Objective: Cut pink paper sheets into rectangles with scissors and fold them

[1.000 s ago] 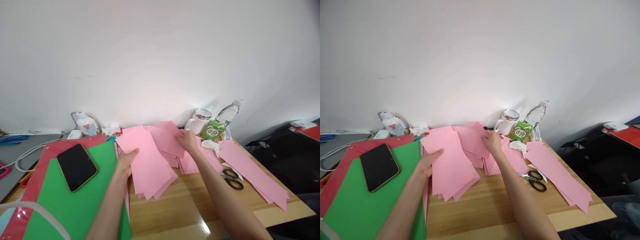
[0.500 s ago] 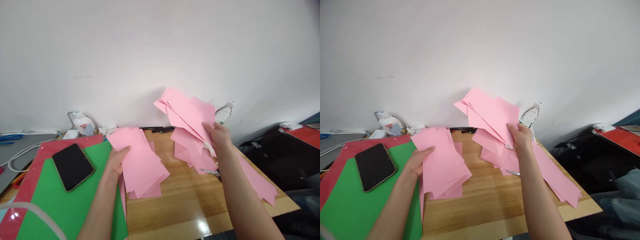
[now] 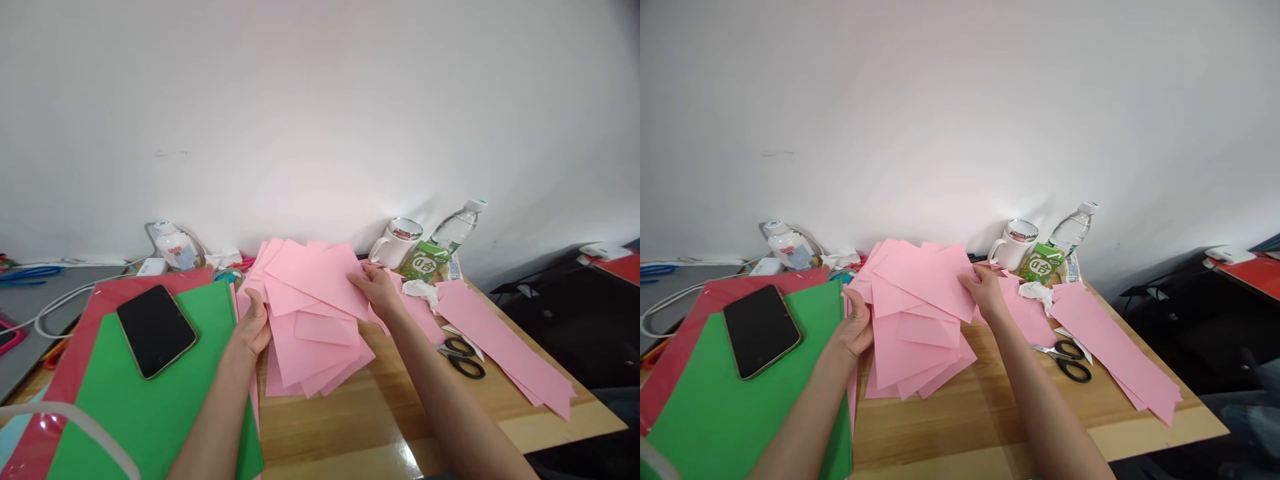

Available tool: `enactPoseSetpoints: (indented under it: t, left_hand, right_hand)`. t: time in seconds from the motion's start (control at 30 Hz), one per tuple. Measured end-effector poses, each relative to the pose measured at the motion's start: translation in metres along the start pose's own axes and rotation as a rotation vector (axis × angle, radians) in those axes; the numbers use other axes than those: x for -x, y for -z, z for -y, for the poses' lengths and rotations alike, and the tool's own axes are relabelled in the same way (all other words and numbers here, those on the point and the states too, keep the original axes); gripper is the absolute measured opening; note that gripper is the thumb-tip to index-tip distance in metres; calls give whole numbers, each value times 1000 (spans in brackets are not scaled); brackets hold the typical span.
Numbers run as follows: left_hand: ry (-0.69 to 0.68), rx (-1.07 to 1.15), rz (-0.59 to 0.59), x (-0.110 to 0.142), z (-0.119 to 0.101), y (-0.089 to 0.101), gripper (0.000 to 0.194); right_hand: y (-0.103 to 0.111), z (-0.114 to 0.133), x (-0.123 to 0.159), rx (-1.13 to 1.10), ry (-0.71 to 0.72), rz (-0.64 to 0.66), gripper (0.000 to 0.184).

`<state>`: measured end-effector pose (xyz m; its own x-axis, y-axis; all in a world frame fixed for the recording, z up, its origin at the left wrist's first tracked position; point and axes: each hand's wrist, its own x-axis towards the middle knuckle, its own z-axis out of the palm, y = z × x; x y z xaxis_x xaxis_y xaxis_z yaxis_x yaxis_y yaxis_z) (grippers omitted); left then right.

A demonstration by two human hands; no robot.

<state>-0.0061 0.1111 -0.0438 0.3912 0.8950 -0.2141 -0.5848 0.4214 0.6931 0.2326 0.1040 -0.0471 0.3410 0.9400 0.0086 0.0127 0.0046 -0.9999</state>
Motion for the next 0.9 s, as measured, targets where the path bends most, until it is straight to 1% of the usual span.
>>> enactPoseSetpoints:
  t: [0.07, 0.17, 0.27, 0.33, 0.4, 0.47, 0.53, 0.57, 0.63, 0.67, 0.73, 0.8, 0.9]
  left_hand:
    - [-39, -29, 32, 2, 1, 1, 82]
    - [-71, -79, 28, 5, 2, -1, 79]
    - [-55, -132, -61, 5, 2, -4, 60]
    - [-26, -104, -127, 3, 3, -6, 45]
    - [-25, -56, -184, 1, 3, -7, 37]
    - [-70, -33, -238, -2, 3, -7, 32]
    - [-134, -18, -269, -4, 3, -7, 31]
    - [-163, -9, -264, -4, 3, -6, 33]
    - [-205, 8, -248, -6, 4, -5, 37]
    - [-214, 13, -249, -6, 5, -4, 39]
    - [-220, 13, -271, -7, 5, -4, 41]
    - [-217, 3, -298, -7, 5, -4, 43]
    - [-166, -27, -309, -4, 3, -6, 47]
  right_hand:
    - [-2, -4, 0, 0, 0, -15, 31]
    - [-5, -7, 4, 13, 3, -36, 38]
    - [-7, -6, 12, 56, 12, 17, 40]
    - [-7, -4, 17, 99, 27, 56, 43]
    - [-7, -3, 21, 146, 52, 62, 50]
    - [-5, -1, 24, 193, 81, 59, 53]
    - [-2, 2, 28, 237, 107, 66, 48]
    - [0, 3, 29, 253, 120, 64, 45]
    - [5, 6, 32, 283, 152, 33, 47]
    - [7, 8, 33, 310, 173, -2, 49]
    - [11, 11, 34, 400, 229, -93, 47]
    - [13, 14, 34, 474, 292, -139, 37]
    - [10, 20, 30, 467, 352, -96, 28]
